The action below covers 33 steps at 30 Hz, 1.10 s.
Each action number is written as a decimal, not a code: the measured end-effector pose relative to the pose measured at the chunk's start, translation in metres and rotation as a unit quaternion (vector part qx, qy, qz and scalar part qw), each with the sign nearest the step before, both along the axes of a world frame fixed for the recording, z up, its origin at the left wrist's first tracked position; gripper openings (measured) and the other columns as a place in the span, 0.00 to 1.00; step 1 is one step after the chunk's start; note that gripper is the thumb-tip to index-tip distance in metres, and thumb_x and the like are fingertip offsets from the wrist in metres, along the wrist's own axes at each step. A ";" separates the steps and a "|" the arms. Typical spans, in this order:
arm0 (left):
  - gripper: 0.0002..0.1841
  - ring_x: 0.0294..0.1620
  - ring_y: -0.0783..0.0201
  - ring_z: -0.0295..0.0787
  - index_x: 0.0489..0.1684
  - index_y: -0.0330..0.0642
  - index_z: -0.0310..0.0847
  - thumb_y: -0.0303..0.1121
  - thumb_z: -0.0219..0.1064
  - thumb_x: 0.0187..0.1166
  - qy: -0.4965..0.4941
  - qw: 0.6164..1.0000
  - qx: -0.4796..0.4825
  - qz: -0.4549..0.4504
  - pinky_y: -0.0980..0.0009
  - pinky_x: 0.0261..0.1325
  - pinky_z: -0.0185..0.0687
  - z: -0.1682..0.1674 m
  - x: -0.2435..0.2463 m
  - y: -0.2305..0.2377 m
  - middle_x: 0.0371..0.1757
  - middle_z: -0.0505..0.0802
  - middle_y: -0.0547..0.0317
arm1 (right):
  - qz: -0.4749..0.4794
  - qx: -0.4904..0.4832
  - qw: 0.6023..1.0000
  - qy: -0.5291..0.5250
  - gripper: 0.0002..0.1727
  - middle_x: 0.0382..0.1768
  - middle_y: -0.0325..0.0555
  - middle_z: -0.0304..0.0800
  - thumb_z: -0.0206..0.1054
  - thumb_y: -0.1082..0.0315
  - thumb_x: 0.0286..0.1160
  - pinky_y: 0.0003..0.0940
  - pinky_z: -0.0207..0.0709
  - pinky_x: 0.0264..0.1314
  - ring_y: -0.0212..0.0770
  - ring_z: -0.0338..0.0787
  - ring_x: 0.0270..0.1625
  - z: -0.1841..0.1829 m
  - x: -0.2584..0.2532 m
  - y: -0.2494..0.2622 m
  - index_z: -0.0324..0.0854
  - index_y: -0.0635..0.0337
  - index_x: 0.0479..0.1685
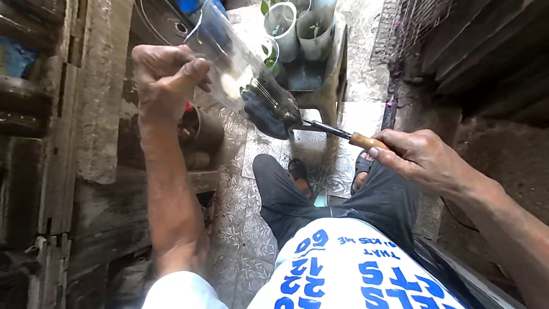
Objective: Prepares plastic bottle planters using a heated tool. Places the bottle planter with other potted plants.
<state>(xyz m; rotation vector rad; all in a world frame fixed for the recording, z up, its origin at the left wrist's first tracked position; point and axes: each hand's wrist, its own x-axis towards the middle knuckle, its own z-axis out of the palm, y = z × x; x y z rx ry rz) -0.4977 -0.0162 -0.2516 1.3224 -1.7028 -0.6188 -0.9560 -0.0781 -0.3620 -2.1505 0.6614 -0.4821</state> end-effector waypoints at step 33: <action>0.03 0.44 0.74 0.93 0.37 0.52 0.91 0.33 0.71 0.80 -0.011 0.998 -0.015 -0.065 0.69 0.55 0.91 -0.007 -0.022 -0.002 0.41 0.94 0.77 | 0.004 -0.024 1.000 0.001 0.17 0.15 0.27 0.71 0.54 0.53 0.85 0.27 0.63 0.16 0.25 0.70 0.15 -0.028 -0.003 0.008 0.86 0.51 0.43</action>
